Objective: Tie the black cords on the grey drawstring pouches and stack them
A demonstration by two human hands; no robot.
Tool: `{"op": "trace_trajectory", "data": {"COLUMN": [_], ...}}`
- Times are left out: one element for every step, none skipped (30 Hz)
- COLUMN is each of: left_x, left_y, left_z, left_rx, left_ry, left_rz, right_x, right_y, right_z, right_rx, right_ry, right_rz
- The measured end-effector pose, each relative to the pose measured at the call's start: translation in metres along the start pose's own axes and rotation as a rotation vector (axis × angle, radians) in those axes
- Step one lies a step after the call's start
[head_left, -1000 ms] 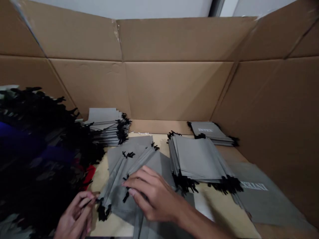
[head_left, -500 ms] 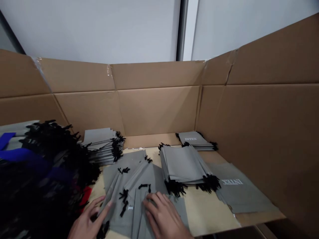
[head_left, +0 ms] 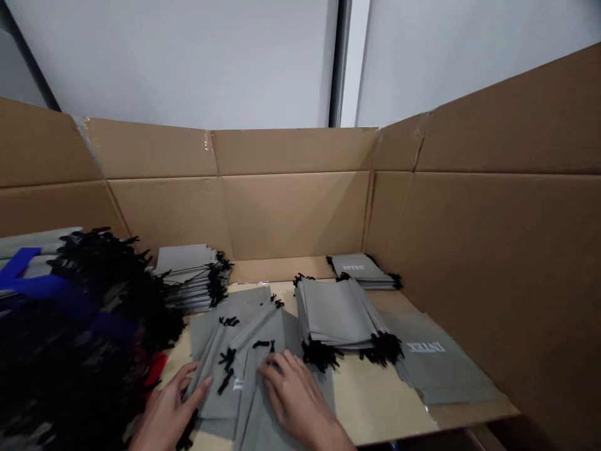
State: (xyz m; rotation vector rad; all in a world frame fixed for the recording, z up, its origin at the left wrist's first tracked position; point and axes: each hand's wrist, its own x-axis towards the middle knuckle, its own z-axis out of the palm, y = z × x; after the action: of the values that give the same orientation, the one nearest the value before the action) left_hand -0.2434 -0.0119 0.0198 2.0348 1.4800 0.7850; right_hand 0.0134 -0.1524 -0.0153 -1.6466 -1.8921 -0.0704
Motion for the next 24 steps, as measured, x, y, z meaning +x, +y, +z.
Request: {"op": "trace_trajectory", "data": {"left_x": [-0.001, -0.001, -0.002, -0.002, -0.002, -0.002, -0.001, 0.000, 0.003, 0.006, 0.010, 0.015, 0.020, 0.025, 0.030, 0.034, 0.038, 0.041, 0.043, 0.045, 0.045, 0.045, 0.044, 0.043], "left_y": [0.000, 0.000, -0.001, -0.001, -0.002, -0.001, 0.000, 0.003, 0.008, 0.014, 0.022, 0.031, 0.040, 0.048, 0.056, 0.061, 0.065, 0.067, 0.067, 0.065, 0.063, 0.060, 0.057, 0.055], "left_z": [0.000, 0.000, 0.000, 0.000, 0.001, 0.001, 0.002, 0.003, 0.006, 0.010, 0.016, 0.023, 0.032, 0.043, 0.053, 0.064, 0.074, 0.082, 0.089, 0.093, 0.096, 0.098, 0.098, 0.097], "left_rx": [-0.009, -0.014, -0.010, 0.010, 0.048, 0.100, 0.158, 0.208, 0.241, 0.247, 0.228, 0.195, 0.150, 0.113, 0.100, 0.097, 0.097, 0.103, 0.107, 0.110, 0.111, 0.108, 0.101, 0.089], "left_ry": [0.010, 0.015, 0.019, 0.024, 0.045, 0.085, 0.132, 0.186, 0.233, 0.253, 0.240, 0.194, 0.112, 0.030, -0.057, -0.082, -0.090, -0.096, -0.096, -0.097, -0.099, -0.099, -0.098, -0.095], "left_rz": [0.005, 0.007, 0.010, 0.016, 0.035, 0.073, 0.133, 0.202, 0.270, 0.330, 0.381, 0.419, 0.458, 0.496, 0.539, 0.553, 0.556, 0.556, 0.553, 0.552, 0.552, 0.553, 0.554, 0.553], "right_x": [0.003, 0.006, 0.008, 0.009, 0.010, 0.011, 0.011, 0.011, 0.011, 0.012, 0.013, 0.014, 0.016, 0.019, 0.022, 0.026, 0.031, 0.035, 0.040, 0.044, 0.048, 0.052, 0.055, 0.059], "right_y": [0.001, 0.003, 0.004, 0.004, 0.005, 0.005, 0.005, 0.005, 0.005, 0.005, 0.006, 0.006, 0.007, 0.009, 0.011, 0.013, 0.016, 0.019, 0.022, 0.025, 0.028, 0.030, 0.032, 0.034], "right_z": [0.002, 0.003, 0.005, 0.006, 0.007, 0.007, 0.007, 0.005, 0.004, 0.001, -0.002, -0.005, -0.008, -0.010, -0.011, -0.011, -0.010, -0.008, -0.005, -0.002, 0.002, 0.005, 0.008, 0.011], "right_rx": [-0.002, -0.003, -0.005, -0.006, -0.007, -0.004, 0.004, 0.018, 0.040, 0.071, 0.112, 0.162, 0.220, 0.283, 0.345, 0.397, 0.435, 0.458, 0.469, 0.471, 0.470, 0.471, 0.474, 0.478], "right_ry": [-0.003, -0.003, -0.002, 0.000, -0.001, -0.005, -0.009, -0.010, -0.008, -0.002, 0.013, 0.038, 0.068, 0.097, 0.125, 0.147, 0.161, 0.168, 0.167, 0.163, 0.155, 0.145, 0.133, 0.123], "right_rz": [0.001, 0.003, 0.007, 0.012, 0.017, 0.023, 0.030, 0.036, 0.039, 0.043, 0.048, 0.057, 0.071, 0.091, 0.119, 0.152, 0.184, 0.214, 0.235, 0.249, 0.256, 0.257, 0.255, 0.252]}}
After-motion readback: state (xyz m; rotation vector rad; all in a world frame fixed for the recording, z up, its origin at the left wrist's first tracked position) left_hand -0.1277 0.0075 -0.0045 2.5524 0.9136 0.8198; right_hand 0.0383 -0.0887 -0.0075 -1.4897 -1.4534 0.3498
